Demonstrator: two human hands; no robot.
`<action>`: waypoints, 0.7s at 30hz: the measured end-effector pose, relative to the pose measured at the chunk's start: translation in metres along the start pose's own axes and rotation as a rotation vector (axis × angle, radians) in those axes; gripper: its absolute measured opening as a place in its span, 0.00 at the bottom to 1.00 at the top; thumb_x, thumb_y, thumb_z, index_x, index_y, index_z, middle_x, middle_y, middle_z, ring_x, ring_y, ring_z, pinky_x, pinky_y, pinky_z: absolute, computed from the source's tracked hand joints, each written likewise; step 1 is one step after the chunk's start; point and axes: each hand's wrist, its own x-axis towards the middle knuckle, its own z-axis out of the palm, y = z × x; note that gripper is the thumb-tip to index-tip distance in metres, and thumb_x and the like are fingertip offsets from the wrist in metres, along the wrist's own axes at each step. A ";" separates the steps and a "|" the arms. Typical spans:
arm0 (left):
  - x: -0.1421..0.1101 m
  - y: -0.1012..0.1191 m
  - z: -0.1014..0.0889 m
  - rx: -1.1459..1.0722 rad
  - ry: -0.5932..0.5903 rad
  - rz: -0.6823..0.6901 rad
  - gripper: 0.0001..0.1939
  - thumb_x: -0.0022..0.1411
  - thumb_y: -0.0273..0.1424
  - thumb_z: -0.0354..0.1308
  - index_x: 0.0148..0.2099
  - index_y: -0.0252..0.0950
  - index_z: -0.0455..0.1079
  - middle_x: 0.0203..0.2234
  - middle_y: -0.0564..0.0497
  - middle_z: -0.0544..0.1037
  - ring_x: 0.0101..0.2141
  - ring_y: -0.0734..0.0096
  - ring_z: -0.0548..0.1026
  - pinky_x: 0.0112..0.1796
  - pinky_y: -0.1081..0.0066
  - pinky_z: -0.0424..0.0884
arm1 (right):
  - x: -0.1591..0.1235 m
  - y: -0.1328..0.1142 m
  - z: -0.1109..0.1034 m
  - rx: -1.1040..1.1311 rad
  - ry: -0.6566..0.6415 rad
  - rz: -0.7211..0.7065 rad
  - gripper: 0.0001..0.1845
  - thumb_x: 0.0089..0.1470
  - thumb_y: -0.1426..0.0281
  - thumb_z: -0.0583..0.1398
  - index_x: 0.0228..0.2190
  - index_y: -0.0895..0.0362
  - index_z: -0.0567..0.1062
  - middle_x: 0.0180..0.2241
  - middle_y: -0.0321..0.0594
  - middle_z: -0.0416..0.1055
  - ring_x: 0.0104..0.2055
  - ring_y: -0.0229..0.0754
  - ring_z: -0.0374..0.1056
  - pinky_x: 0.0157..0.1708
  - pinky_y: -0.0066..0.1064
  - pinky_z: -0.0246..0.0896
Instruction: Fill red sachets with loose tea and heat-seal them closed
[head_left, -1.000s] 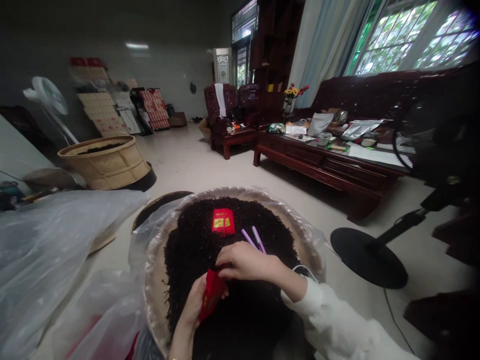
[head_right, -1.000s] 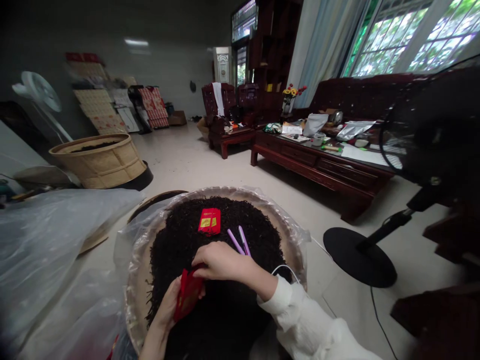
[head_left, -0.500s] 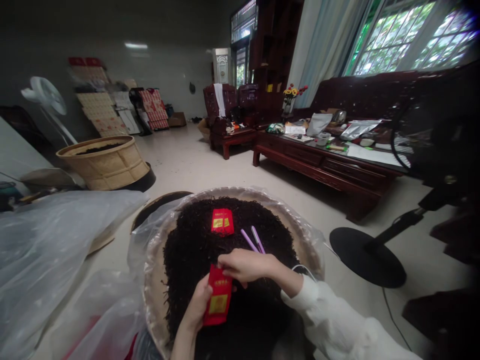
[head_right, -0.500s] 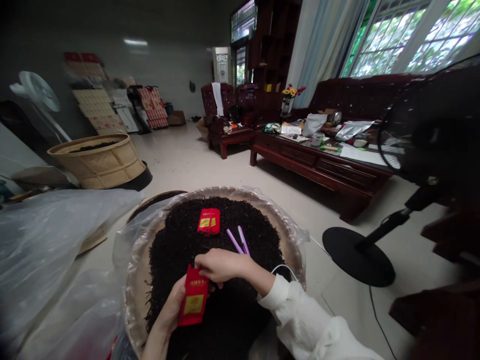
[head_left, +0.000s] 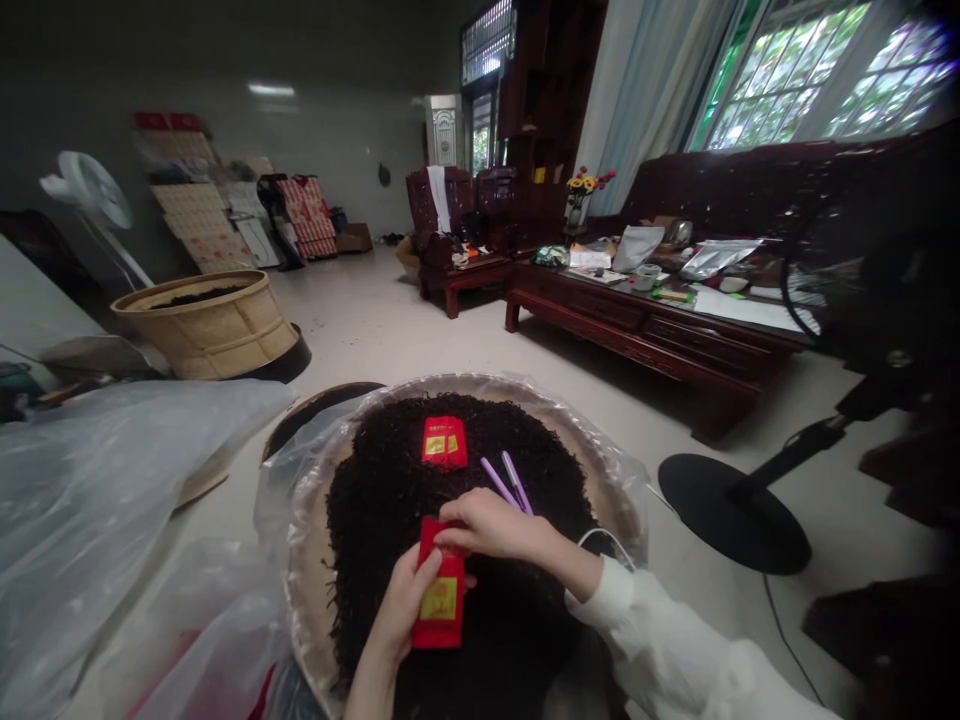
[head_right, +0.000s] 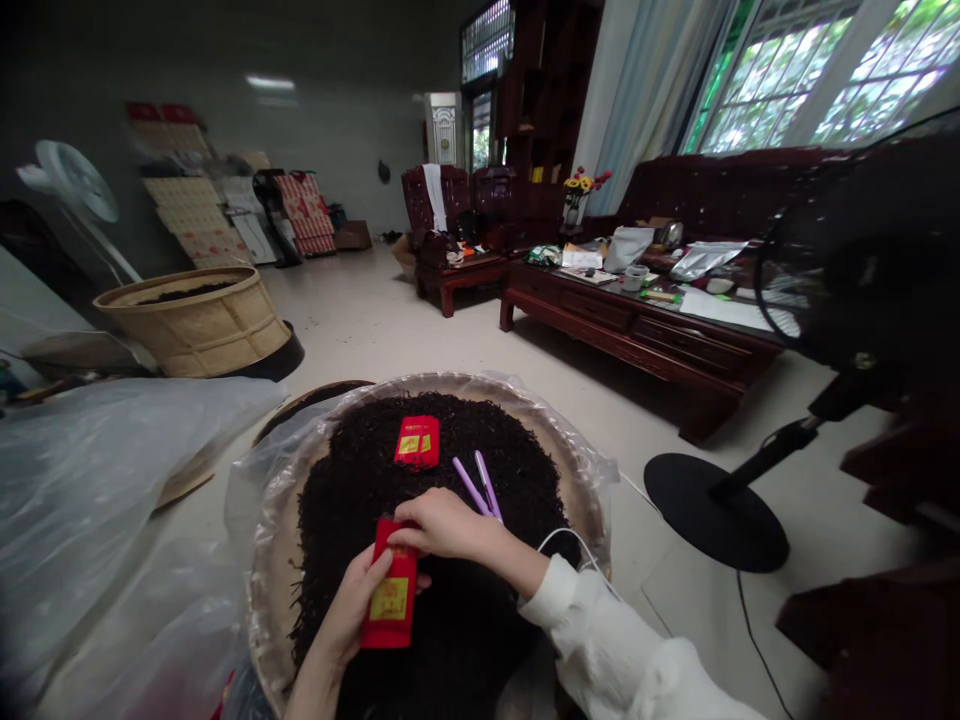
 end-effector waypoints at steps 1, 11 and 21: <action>0.000 0.000 0.001 -0.021 0.012 -0.002 0.34 0.44 0.52 0.66 0.45 0.30 0.68 0.34 0.40 0.80 0.30 0.59 0.79 0.28 0.70 0.73 | 0.000 0.001 0.002 0.002 0.008 0.016 0.09 0.57 0.67 0.60 0.30 0.60 0.76 0.26 0.38 0.72 0.28 0.36 0.66 0.28 0.25 0.50; 0.000 -0.001 0.007 -0.093 0.221 0.074 0.38 0.37 0.56 0.66 0.42 0.30 0.70 0.32 0.43 0.80 0.32 0.57 0.79 0.33 0.66 0.75 | -0.001 0.011 0.037 0.455 0.417 0.167 0.19 0.44 0.69 0.68 0.40 0.59 0.74 0.34 0.38 0.68 0.32 0.36 0.63 0.31 0.26 0.59; 0.001 -0.002 0.009 0.013 0.135 0.080 0.33 0.42 0.51 0.67 0.43 0.30 0.70 0.32 0.43 0.80 0.32 0.58 0.79 0.35 0.65 0.75 | -0.002 0.015 0.043 0.745 0.439 0.217 0.04 0.45 0.73 0.66 0.22 0.61 0.76 0.26 0.36 0.66 0.27 0.33 0.64 0.25 0.23 0.58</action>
